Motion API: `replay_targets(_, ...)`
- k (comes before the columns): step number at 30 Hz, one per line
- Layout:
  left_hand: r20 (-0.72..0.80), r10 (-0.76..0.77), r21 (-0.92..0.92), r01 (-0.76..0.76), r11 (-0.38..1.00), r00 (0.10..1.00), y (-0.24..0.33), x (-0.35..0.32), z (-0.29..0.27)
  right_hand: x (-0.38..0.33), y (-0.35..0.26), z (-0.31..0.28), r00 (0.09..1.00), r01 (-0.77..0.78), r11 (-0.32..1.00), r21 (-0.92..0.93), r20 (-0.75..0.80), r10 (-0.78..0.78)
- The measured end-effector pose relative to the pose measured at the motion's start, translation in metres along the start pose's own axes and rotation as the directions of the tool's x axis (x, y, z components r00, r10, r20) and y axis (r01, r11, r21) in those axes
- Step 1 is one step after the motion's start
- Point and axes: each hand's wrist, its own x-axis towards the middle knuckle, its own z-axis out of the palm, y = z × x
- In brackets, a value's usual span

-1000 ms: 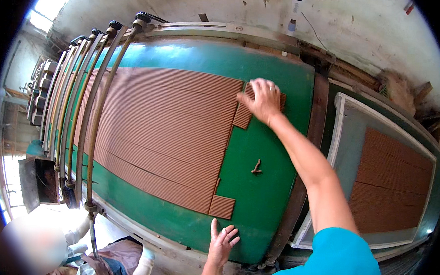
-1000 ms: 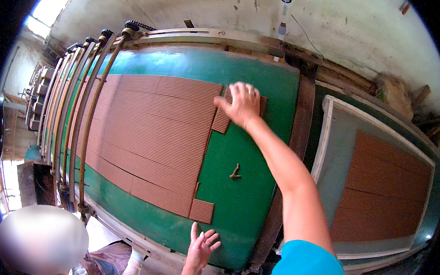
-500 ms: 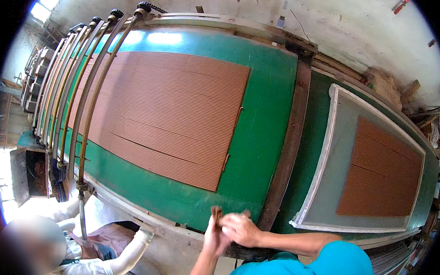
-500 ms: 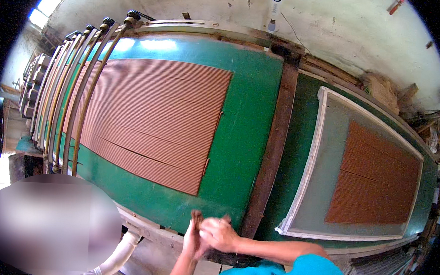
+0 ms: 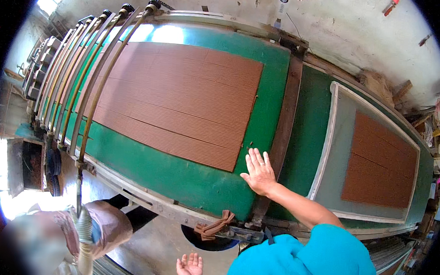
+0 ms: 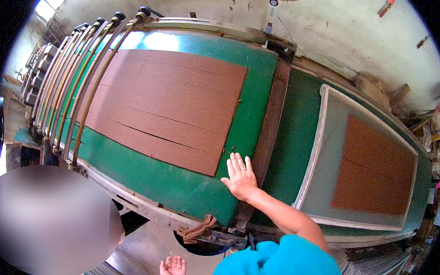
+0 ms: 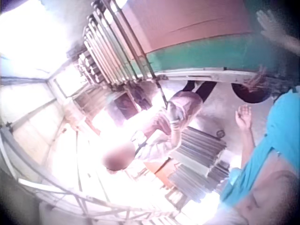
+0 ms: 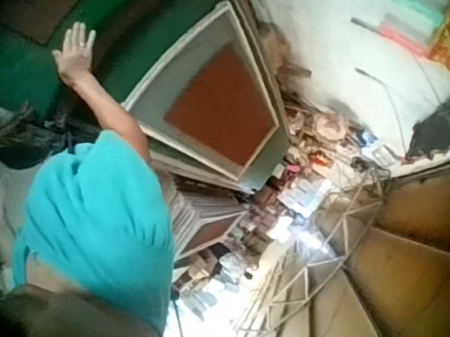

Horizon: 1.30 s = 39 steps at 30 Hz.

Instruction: The person repeatedly picks up rectangular trays from a stack and places them onto a conveyor belt. They then pick up small brown cardboard pieces from the belt and arrange them inside the trays. The person continues this cycle of loading trays and arranging cardboard pieces throughout the video.

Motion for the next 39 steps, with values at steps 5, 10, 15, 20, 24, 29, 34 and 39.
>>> replay_targets(5,0.106,-0.082,0.231,0.056,0.971,0.991,-0.020,0.012,0.031,0.017,0.021,-0.018,0.939,-0.105,0.990,0.092,-0.320,0.129)
replay_targets(10,0.355,-0.050,0.519,-0.153,0.841,0.933,-0.044,0.017,0.070,-0.037,0.019,0.014,0.995,-0.049,0.969,0.241,-0.077,0.070)
replay_targets(15,0.425,0.051,0.866,-0.423,0.266,0.904,-0.045,-0.002,0.097,-0.088,-0.063,-0.006,0.955,0.203,0.789,0.580,0.062,-0.291)
replay_targets(20,0.652,0.055,0.758,-0.648,-0.074,0.757,-0.053,0.035,0.086,-0.073,-0.105,0.008,0.830,0.495,0.813,0.307,0.111,-0.547)
replay_targets(24,0.718,-0.003,0.618,-0.635,0.465,0.696,-0.034,-0.006,0.070,-0.118,-0.162,-0.019,0.859,0.498,0.752,0.431,-0.127,-0.495)
replay_targets(29,0.746,0.273,0.421,-0.747,0.514,0.608,0.002,-0.043,-0.039,-0.194,-0.240,-0.013,0.803,0.514,0.537,0.669,-0.155,-0.575)
replay_targets(34,0.714,0.550,0.648,-0.708,-0.283,0.434,0.050,0.116,-0.229,-0.224,-0.218,-0.010,0.840,0.344,0.710,0.615,0.137,-0.526)
replay_targets(39,0.432,0.370,0.785,-0.545,0.294,0.822,0.007,0.045,-0.179,-0.311,-0.108,-0.027,0.948,-0.247,0.675,0.695,0.316,0.021)
